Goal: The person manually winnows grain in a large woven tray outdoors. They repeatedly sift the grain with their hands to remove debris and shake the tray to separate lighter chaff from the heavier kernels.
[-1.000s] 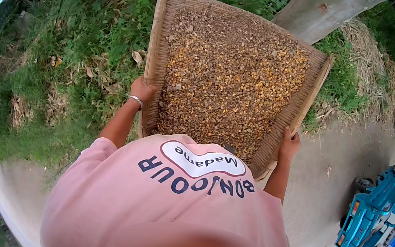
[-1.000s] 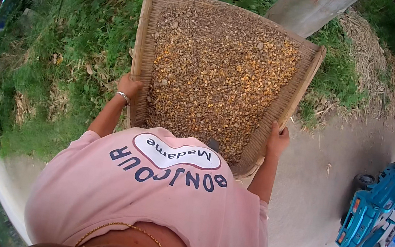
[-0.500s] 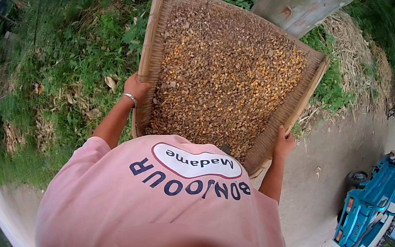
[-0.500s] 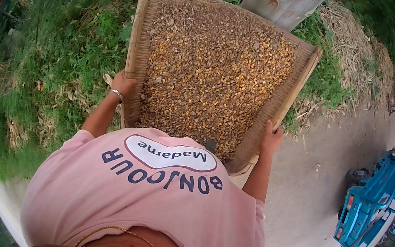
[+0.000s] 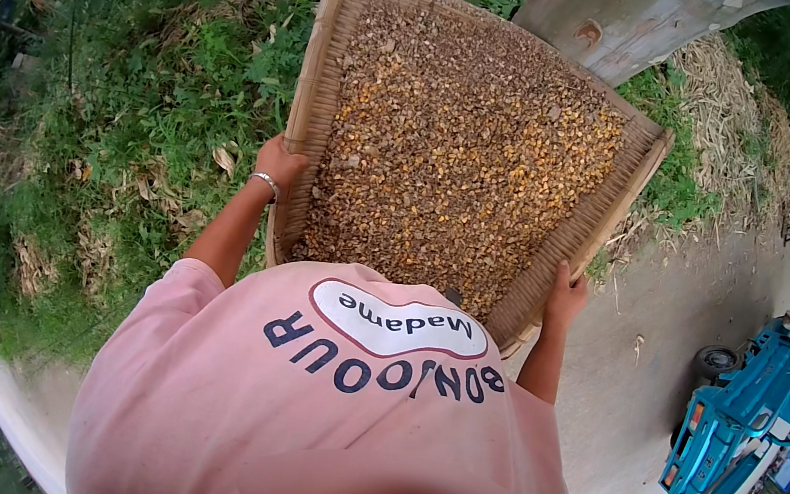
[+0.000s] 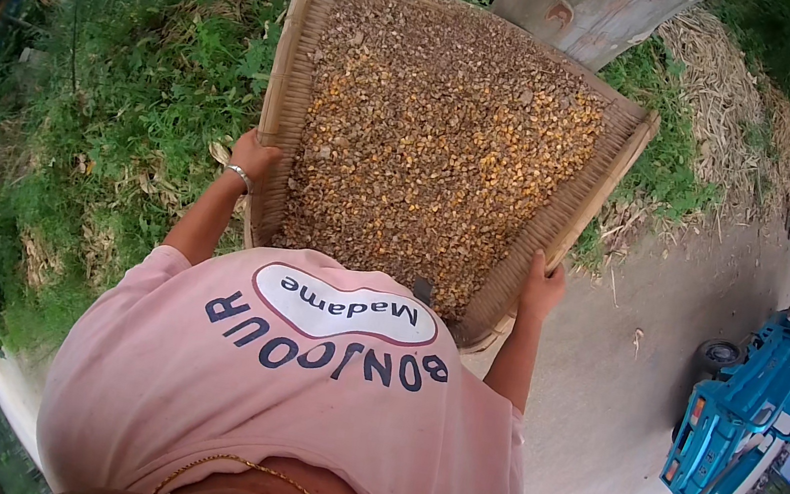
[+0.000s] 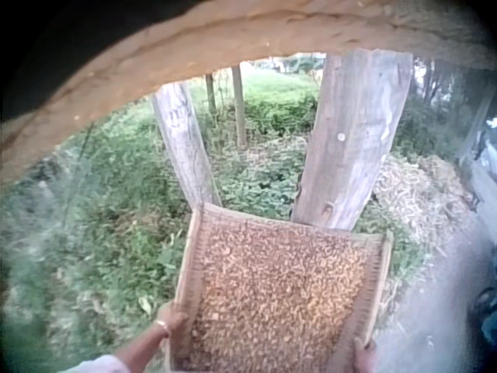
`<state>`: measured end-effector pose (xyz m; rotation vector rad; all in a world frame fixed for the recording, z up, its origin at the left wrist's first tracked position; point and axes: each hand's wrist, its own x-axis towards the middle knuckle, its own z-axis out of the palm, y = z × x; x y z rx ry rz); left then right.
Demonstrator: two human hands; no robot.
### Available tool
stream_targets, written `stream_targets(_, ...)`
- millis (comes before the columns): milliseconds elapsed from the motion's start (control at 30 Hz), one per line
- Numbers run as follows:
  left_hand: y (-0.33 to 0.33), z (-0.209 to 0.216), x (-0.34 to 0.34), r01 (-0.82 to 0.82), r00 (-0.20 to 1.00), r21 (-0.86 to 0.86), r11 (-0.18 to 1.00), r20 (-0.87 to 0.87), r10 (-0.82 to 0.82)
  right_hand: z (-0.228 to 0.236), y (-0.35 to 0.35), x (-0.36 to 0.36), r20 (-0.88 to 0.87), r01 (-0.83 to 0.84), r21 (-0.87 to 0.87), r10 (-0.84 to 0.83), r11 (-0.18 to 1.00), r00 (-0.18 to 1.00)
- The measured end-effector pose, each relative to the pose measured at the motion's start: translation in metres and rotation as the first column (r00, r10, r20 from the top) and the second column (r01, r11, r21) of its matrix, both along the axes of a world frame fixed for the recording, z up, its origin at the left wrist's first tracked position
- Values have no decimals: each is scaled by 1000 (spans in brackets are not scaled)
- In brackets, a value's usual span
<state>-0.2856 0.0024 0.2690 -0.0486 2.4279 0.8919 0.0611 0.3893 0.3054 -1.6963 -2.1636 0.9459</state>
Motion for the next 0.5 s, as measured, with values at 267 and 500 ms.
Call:
stream_targets(267,0,-13,6,-21,999,3,1000,25,21,5,5,5,68,-73,54,69,996,995)
stream_targets(500,0,14,8,55,992,-245,968,-98,-81,5,6,6,60,-137,58,133,989,989)
